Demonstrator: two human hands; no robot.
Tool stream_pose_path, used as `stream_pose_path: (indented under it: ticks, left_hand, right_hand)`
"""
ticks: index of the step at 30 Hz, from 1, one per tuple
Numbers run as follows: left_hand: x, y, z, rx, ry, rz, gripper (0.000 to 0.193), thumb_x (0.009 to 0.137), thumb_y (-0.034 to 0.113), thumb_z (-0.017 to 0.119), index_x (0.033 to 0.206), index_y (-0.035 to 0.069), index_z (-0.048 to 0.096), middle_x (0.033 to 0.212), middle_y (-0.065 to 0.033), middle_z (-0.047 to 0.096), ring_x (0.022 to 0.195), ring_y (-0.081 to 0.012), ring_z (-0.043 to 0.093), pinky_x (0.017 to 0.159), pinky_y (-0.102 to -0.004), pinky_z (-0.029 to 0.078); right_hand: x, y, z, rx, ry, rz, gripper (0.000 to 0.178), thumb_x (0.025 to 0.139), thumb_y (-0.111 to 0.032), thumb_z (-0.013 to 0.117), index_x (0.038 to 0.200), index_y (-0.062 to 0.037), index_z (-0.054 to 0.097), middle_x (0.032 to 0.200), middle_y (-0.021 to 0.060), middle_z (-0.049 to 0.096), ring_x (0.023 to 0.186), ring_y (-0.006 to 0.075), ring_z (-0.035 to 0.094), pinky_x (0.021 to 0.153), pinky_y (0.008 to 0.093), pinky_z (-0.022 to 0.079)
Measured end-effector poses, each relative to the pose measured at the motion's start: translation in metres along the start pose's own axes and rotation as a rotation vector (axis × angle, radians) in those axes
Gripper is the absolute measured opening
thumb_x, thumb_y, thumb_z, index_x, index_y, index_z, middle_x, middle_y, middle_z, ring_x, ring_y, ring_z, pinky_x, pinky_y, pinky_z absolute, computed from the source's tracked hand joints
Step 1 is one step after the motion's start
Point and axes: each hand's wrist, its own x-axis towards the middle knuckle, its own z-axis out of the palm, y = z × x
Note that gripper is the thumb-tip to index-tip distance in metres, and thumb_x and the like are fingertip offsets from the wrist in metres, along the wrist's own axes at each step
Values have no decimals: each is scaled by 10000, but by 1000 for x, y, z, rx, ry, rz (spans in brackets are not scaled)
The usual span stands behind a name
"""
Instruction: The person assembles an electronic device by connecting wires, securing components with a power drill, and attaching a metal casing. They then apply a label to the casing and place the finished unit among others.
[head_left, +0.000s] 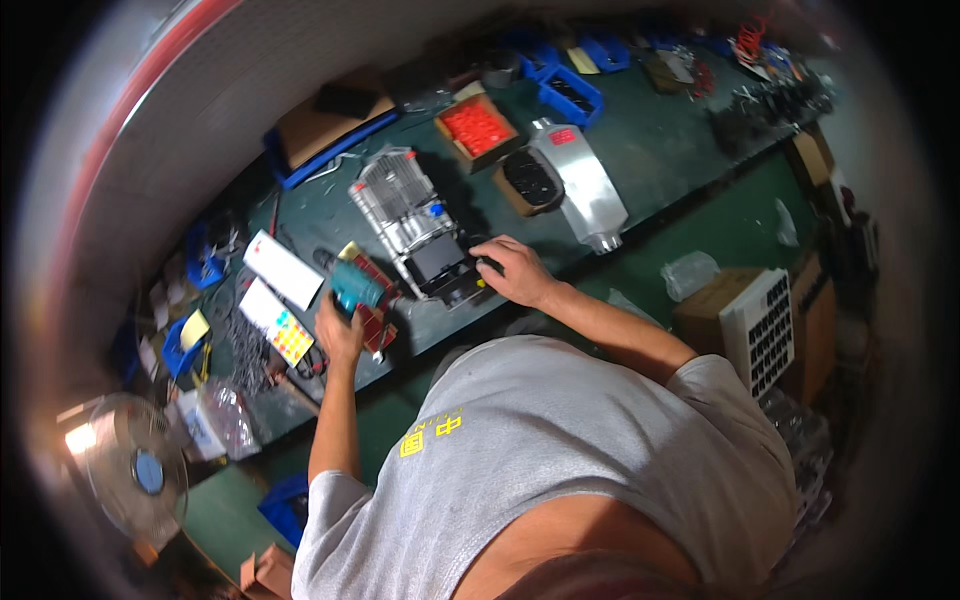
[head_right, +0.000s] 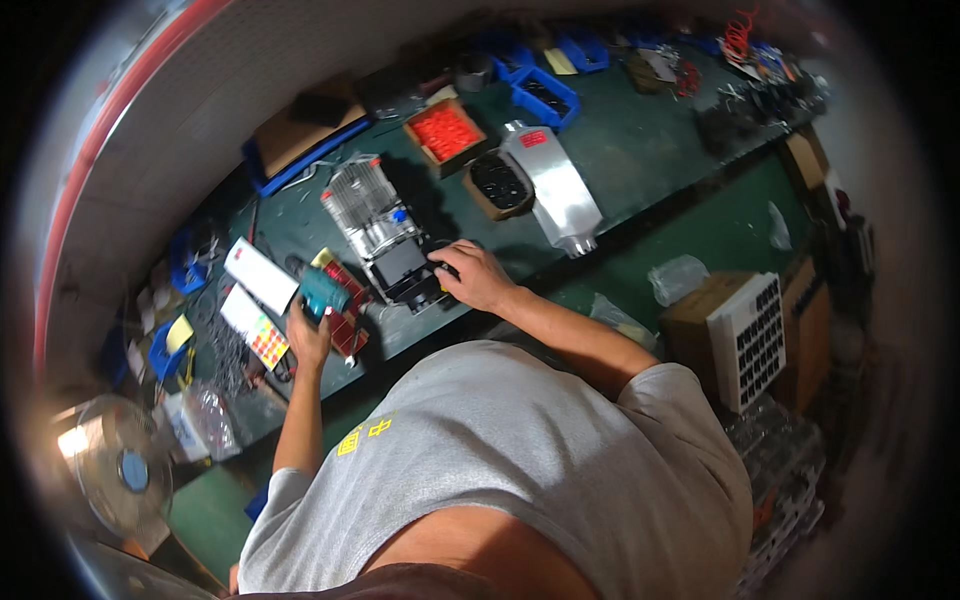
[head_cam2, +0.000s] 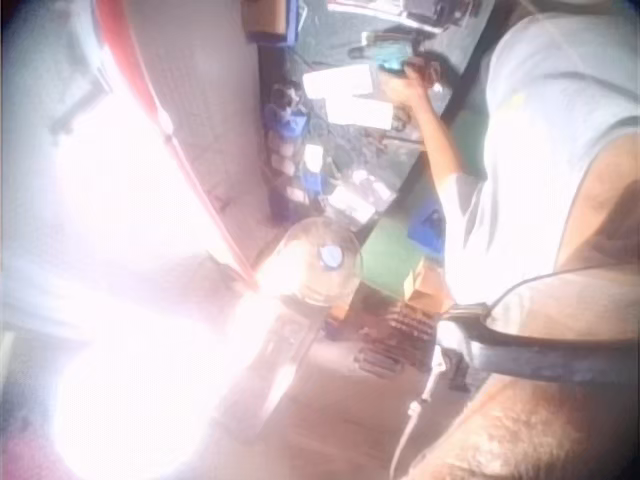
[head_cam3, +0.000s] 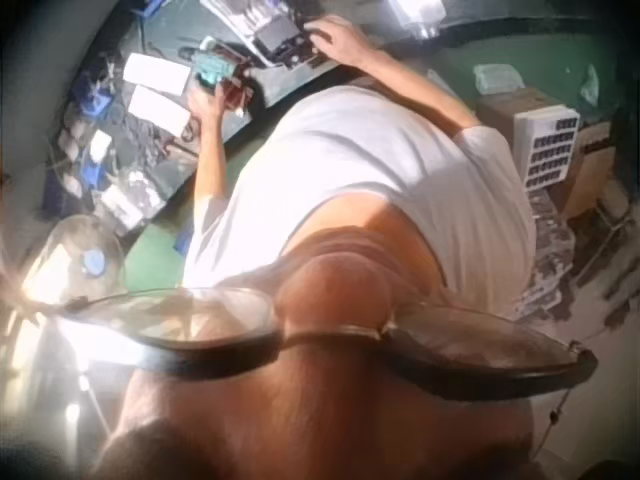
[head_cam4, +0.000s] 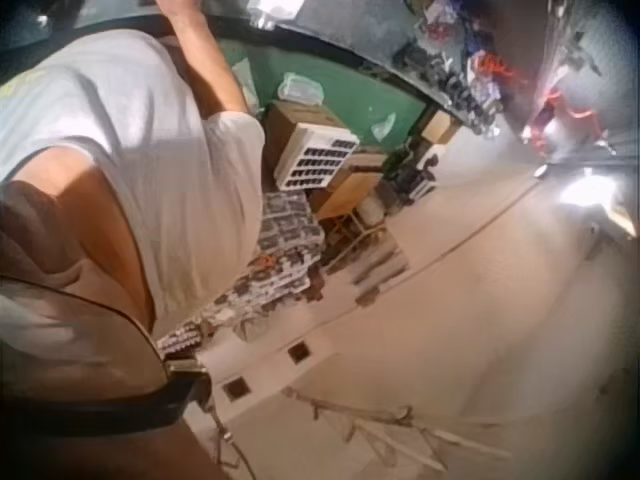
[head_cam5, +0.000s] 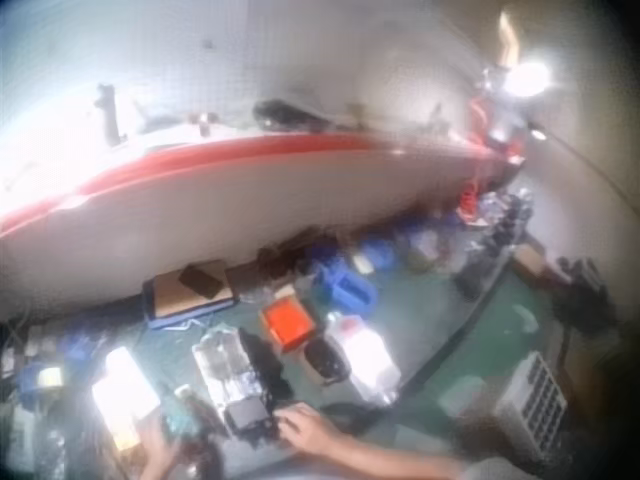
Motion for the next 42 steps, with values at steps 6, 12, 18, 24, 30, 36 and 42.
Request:
stream_pose_path:
  ticks: [6, 12, 18, 24, 30, 36, 42]
  left_hand:
    - [-30, -26, 53, 88, -151, -128, 680, 774, 172, 808, 1372, 58, 506, 1259, -177, 647, 1142, -412, 591, 999, -511, 456]
    - [-38, -20, 54, 44, -148, -197, 598, 809, 97, 772, 1358, 92, 536, 1246, -154, 640, 1179, -382, 561, 1007, -489, 438]
    - [-48, 38, 37, -135, 286, -183, 266, 894, 71, 692, 1146, 7, 637, 1053, -141, 662, 966, -284, 617, 866, -400, 494]
    - [-96, 200, 93, -648, -38, -362, 128, 955, 64, 639, 1037, -24, 684, 793, -66, 648, 737, -108, 597, 705, -285, 510]
    - [-113, 330, 260, -1125, -748, -817, 303, 960, 194, 649, 1189, -3, 678, 1108, -101, 734, 950, -181, 695, 810, -318, 567]
    - [-97, 403, 357, -1482, -914, -1251, 463, 1000, 297, 636, 1375, 47, 531, 1359, -157, 611, 1251, -262, 574, 1037, -409, 496]
    - [-103, 430, 385, -1782, -698, -1310, 416, 1003, 279, 651, 1329, 48, 536, 1420, -172, 540, 1310, -308, 543, 1098, -456, 462]
  right_hand:
    - [-84, 70, -44, 27, 310, 403, 224, 887, -47, 666, 1102, 10, 691, 964, 160, 754, 869, 264, 748, 776, 339, 585]
    - [-87, 136, -101, -151, 397, 414, 171, 885, -54, 668, 1037, 8, 715, 928, 171, 751, 840, 285, 746, 730, 366, 577]
    - [13, 204, -160, -114, 353, 315, 190, 896, -61, 657, 1061, 15, 711, 959, 174, 753, 872, 271, 749, 755, 361, 578]
    - [123, 325, -183, -188, 145, 137, 275, 900, -111, 608, 1131, -4, 711, 1040, 204, 746, 959, 384, 720, 865, 440, 567]
    - [223, 394, -146, -327, -314, 110, 451, 929, -219, 557, 1290, 37, 641, 1298, 262, 646, 1238, 409, 597, 1096, 423, 445]
    - [232, 415, -147, -334, -495, 62, 385, 963, -238, 511, 1218, -16, 696, 1249, 236, 676, 1216, 387, 617, 1076, 427, 462]
    - [231, 418, -162, -328, -482, 56, 338, 941, -235, 571, 1168, -32, 717, 1178, 220, 707, 1144, 372, 662, 1013, 418, 502]
